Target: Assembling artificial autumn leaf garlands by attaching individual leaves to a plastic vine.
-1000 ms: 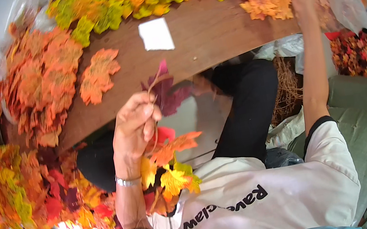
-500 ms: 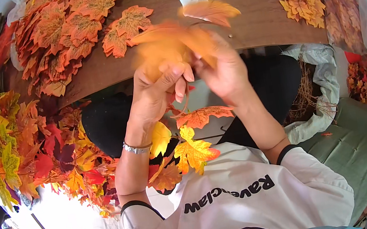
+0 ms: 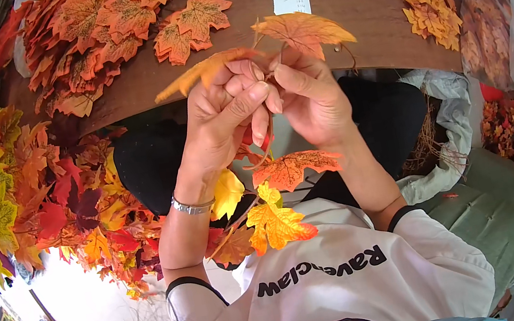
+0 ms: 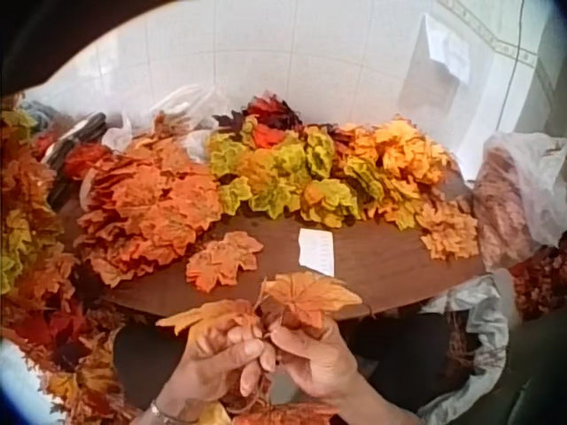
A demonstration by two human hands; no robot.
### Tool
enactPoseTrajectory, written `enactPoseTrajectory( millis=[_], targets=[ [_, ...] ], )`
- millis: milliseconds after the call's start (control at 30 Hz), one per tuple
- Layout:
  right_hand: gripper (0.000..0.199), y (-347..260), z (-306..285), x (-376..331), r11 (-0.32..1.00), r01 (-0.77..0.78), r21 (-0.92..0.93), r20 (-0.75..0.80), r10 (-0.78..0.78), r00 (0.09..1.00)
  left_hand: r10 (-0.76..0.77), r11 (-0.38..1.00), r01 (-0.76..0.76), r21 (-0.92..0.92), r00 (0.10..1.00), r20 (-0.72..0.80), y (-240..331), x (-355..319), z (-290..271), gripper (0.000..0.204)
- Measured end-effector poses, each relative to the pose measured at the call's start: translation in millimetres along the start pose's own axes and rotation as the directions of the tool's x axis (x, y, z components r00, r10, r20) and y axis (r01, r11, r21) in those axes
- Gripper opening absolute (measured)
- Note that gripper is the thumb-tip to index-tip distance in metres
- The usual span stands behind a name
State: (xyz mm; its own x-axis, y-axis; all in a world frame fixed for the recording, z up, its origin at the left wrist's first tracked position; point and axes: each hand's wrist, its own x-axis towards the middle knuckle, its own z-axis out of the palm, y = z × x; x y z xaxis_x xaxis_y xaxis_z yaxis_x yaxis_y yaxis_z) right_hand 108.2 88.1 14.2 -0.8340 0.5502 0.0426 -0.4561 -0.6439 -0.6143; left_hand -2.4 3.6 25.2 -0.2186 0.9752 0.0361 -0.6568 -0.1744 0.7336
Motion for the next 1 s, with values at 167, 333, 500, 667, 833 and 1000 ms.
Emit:
enactPoseTrajectory(
  millis=[167, 333, 500, 667, 833, 1000],
  targets=[
    [0.01, -21, -5, -1, 0.959, -0.067, -0.275, 0.058, 0.087, 0.995, -0.018, 0.999, 0.019, 0.037, 0.999, -0.042, 4, -3, 4, 0.011],
    [0.009, -32, 1, 5, 0.958, 0.243, 0.149, -0.098, -0.231, 0.968, -0.051, 0.999, 0.05, 0.006, 0.998, 0.037, 2, 0, -4, 0.01],
    [0.009, 5, 9, 2, 0.964, 0.016, 0.266, -0.247, 0.052, 0.968, -0.021, 1.0, 0.021, -0.004, 1.0, 0.022, 5, 0, 2, 0.01],
    [0.016, 15, 6, -1, 0.886, -0.132, 0.445, -0.099, 0.195, 0.976, 0.0, 0.999, -0.001, 0.05, 1.0, 0.016, 6, -1, 1, 0.011],
    [0.015, 12, 14, -2, 0.881, -0.14, 0.451, -0.103, 0.207, 0.973, 0.003, 0.999, -0.004, 0.045, 1.0, 0.024, 7, -3, 0, 0.012],
    [0.014, 13, 17, -2, 0.885, -0.107, 0.453, -0.188, 0.212, 0.959, 0.006, 0.998, -0.008, 0.062, 0.999, 0.032, 7, -3, -1, 0.012]
  ],
)
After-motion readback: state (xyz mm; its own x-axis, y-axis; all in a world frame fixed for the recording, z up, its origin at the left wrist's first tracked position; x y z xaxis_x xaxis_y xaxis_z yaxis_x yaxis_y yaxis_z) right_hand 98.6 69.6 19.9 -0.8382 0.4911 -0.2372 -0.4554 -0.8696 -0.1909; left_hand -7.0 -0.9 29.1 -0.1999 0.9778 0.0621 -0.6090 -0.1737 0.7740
